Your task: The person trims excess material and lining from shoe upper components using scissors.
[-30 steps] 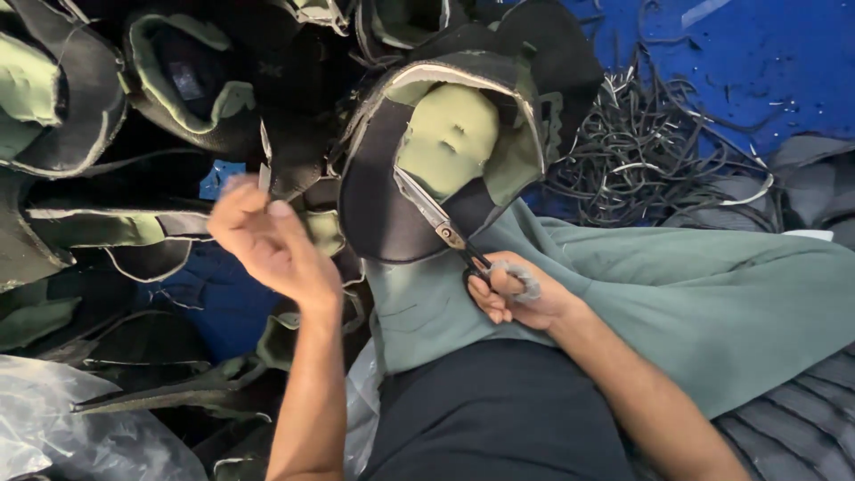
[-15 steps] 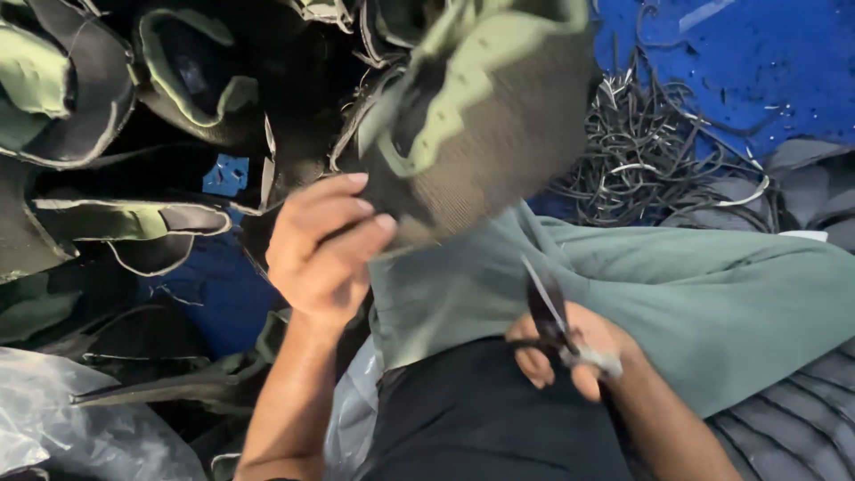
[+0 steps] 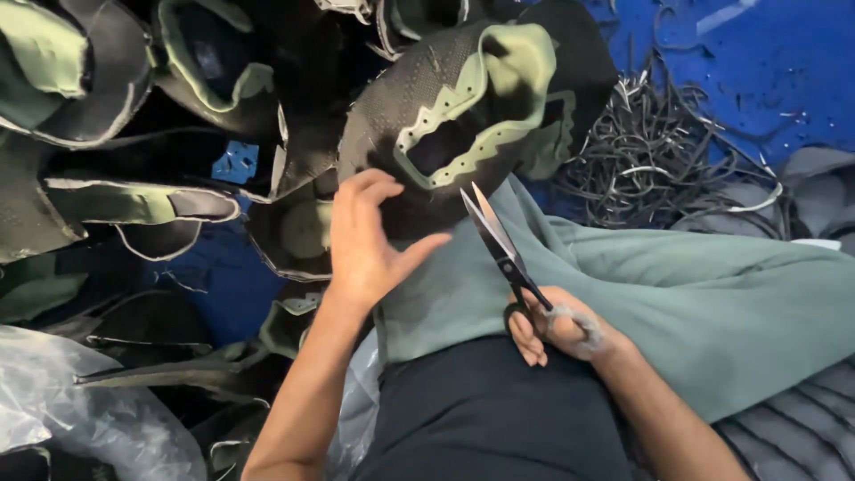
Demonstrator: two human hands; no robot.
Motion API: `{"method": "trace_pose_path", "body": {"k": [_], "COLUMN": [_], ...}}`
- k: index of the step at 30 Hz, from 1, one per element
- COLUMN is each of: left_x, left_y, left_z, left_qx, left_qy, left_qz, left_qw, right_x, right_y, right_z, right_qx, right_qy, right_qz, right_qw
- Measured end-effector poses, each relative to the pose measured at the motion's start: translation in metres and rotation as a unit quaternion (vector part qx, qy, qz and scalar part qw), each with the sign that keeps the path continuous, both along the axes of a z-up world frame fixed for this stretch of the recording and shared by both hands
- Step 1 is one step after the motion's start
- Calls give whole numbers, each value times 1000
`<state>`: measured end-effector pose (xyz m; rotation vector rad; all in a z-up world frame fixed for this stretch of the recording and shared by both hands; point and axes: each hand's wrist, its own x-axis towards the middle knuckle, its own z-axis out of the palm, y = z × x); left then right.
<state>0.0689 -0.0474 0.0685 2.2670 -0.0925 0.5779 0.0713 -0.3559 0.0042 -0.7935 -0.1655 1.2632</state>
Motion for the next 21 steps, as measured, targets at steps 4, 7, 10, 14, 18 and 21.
{"method": "trace_pose_path", "body": {"k": [4, 7, 10, 14, 18, 21], "left_x": [13, 13, 16, 17, 14, 15], "left_y": [-12, -5, -5, -5, -5, -5], "left_z": [-1, -27, -23, -23, -31, -18], "left_qx": [113, 35, -49, -39, -68, -131], "left_qy": [-24, -7, 45, 35, 32, 51], "left_qz": [64, 100, 120, 110, 120, 153], "left_qw": [991, 994, 991, 993, 990, 978], "right_x": [6, 12, 18, 32, 34, 34], "right_y": [6, 5, 7, 20, 18, 21], "right_z": [1, -9, -7, -10, -32, -27], "right_qx": [-3, 5, 27, -1, -59, -47], "right_qy": [16, 11, 10, 57, 28, 14], "right_qz": [-8, 22, 45, 58, 54, 52], "right_qw": [1000, 1000, 999, 997, 996, 997]}}
